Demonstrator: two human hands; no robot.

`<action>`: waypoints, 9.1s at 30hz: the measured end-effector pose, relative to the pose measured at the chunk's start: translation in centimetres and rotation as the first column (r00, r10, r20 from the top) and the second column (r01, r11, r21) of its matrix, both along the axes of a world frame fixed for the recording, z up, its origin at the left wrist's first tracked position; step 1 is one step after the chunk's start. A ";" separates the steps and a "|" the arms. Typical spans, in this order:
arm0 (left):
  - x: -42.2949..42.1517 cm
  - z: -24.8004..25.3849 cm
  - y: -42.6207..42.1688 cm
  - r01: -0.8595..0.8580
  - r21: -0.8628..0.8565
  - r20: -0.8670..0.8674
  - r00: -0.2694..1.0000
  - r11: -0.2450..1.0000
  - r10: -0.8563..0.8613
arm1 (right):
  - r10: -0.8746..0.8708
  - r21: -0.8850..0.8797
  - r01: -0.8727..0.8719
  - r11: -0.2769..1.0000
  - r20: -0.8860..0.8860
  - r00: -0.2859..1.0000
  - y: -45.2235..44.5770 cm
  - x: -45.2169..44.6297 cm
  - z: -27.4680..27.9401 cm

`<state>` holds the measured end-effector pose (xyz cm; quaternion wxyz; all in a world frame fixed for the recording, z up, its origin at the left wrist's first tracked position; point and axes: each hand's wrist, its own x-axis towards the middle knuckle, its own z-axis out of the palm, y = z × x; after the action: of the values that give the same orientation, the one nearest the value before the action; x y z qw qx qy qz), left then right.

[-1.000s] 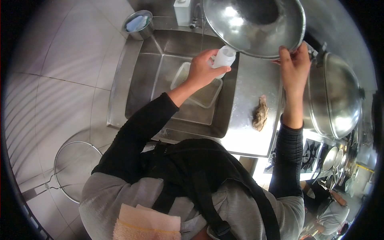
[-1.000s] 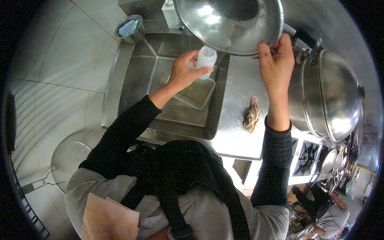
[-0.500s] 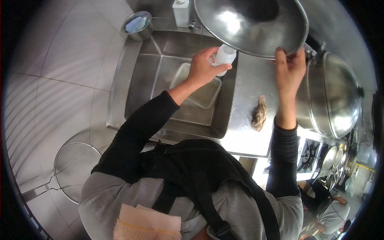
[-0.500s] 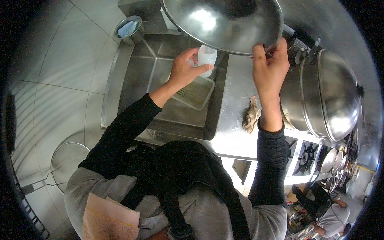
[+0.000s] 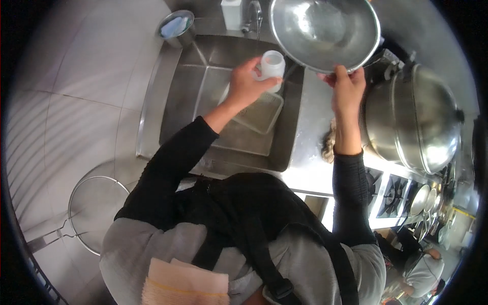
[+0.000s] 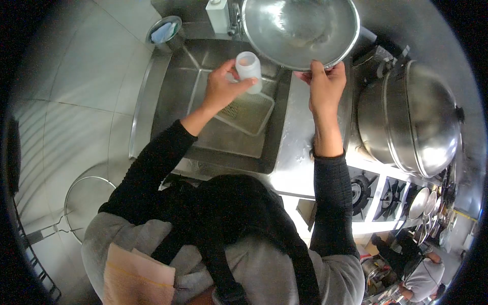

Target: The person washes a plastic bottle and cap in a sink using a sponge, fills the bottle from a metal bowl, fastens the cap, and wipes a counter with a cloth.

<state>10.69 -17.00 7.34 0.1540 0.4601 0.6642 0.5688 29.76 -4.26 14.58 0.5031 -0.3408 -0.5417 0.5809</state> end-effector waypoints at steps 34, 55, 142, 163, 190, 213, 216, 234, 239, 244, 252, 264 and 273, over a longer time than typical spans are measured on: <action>-7.1 -1.5 -11.8 -0.081 -0.145 -0.082 0.994 0.986 0.070 | 0.513 -0.203 -0.492 0.847 0.555 0.655 -7.3 -5.3 -18.9; -1.1 -8.1 3.1 0.630 -0.101 0.826 0.484 0.770 -0.287 | -0.300 0.390 0.146 0.909 0.369 0.880 -16.3 18.7 -6.5; 145.9 11.0 -57.6 -0.350 -0.521 -0.403 -0.703 -0.778 0.586 | -0.798 -0.005 0.998 -0.059 0.601 -0.044 -90.0 111.7 -4.7; 146.6 -5.4 -39.1 0.321 -0.488 -0.060 -0.940 -0.811 -0.336 | -0.543 0.201 0.640 -0.742 0.382 -0.748 -115.5 127.8 -13.2; 139.4 -19.8 -11.5 0.680 -0.441 0.320 -0.491 -0.586 -0.810 | 0.087 0.131 0.924 -0.358 0.990 -0.107 -74.4 132.1 -16.0; 179.1 -4.0 -16.0 0.232 0.119 0.921 -0.389 -0.965 0.020 | -0.890 -0.067 0.942 -0.328 0.356 -0.284 -49.5 146.6 -5.6; 187.0 -3.4 -16.2 0.433 -0.128 0.697 -0.601 -0.892 -0.391 | -0.890 -0.210 0.866 -0.453 0.153 -0.429 -51.2 147.1 -5.6; 228.0 -15.3 -30.5 0.555 -0.229 -0.682 -0.678 -0.799 -0.275 | -0.597 -0.612 0.239 -0.753 0.485 -0.639 -41.7 152.0 -7.0; 231.0 -16.6 -33.4 0.274 -0.191 -0.527 -0.839 -0.943 -0.138 | -0.675 -0.676 0.279 -0.682 0.435 -0.597 -41.3 153.7 -7.1; 221.1 -16.3 -24.4 -0.245 -0.365 -0.221 -0.914 -0.898 0.339 | -0.742 -0.698 0.364 -0.617 0.362 -0.564 -41.1 155.0 -8.3; 225.0 -8.7 -20.7 0.608 -0.022 -0.271 -0.768 -0.794 -0.580 | -0.564 -0.554 0.302 -0.776 0.395 -0.725 -42.9 153.4 -8.8; 217.6 -15.4 -36.5 0.047 -0.309 -0.533 -0.835 -0.950 0.132 | -0.497 -0.630 0.146 -0.763 0.428 -0.755 -38.6 151.3 -10.1; 213.4 -16.0 -30.6 -0.340 -0.257 -0.501 -0.754 -0.905 0.425 | -0.573 -0.589 0.271 -0.761 0.415 -0.707 -40.7 152.2 -11.0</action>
<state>224.12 -47.58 -8.62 -0.3185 -0.6121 0.7161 0.1057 181.93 -44.97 3.59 0.6696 -0.5675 0.4752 -0.0610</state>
